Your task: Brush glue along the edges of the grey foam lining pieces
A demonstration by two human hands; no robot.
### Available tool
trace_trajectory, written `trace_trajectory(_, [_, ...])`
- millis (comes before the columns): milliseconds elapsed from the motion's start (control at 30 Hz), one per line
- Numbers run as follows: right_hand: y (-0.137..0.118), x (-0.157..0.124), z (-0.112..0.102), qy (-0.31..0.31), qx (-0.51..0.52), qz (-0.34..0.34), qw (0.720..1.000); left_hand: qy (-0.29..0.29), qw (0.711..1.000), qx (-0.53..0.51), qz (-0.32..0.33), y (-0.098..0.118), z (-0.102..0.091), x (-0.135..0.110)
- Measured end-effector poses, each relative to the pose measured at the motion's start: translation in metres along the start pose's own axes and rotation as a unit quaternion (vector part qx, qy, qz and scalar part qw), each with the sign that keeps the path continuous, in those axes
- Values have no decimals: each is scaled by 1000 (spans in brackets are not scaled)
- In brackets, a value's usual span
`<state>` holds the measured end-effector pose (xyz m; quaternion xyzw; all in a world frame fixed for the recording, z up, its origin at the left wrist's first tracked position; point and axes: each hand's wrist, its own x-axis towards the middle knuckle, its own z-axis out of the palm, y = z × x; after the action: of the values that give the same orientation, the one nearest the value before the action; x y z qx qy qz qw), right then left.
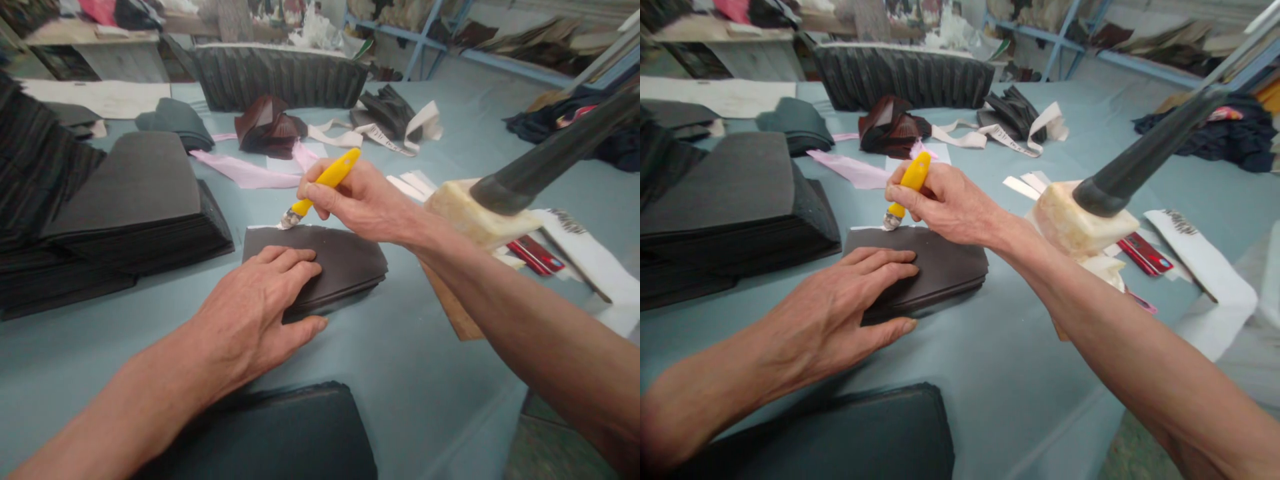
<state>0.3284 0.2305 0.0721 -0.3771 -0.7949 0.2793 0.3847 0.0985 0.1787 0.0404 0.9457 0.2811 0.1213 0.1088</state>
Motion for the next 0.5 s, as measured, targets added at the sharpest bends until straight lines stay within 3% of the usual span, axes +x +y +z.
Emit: trace_trajectory(500, [6, -23, -31, -22, -29, -14, 999, 20, 999, 17, 21, -6, 4, -1])
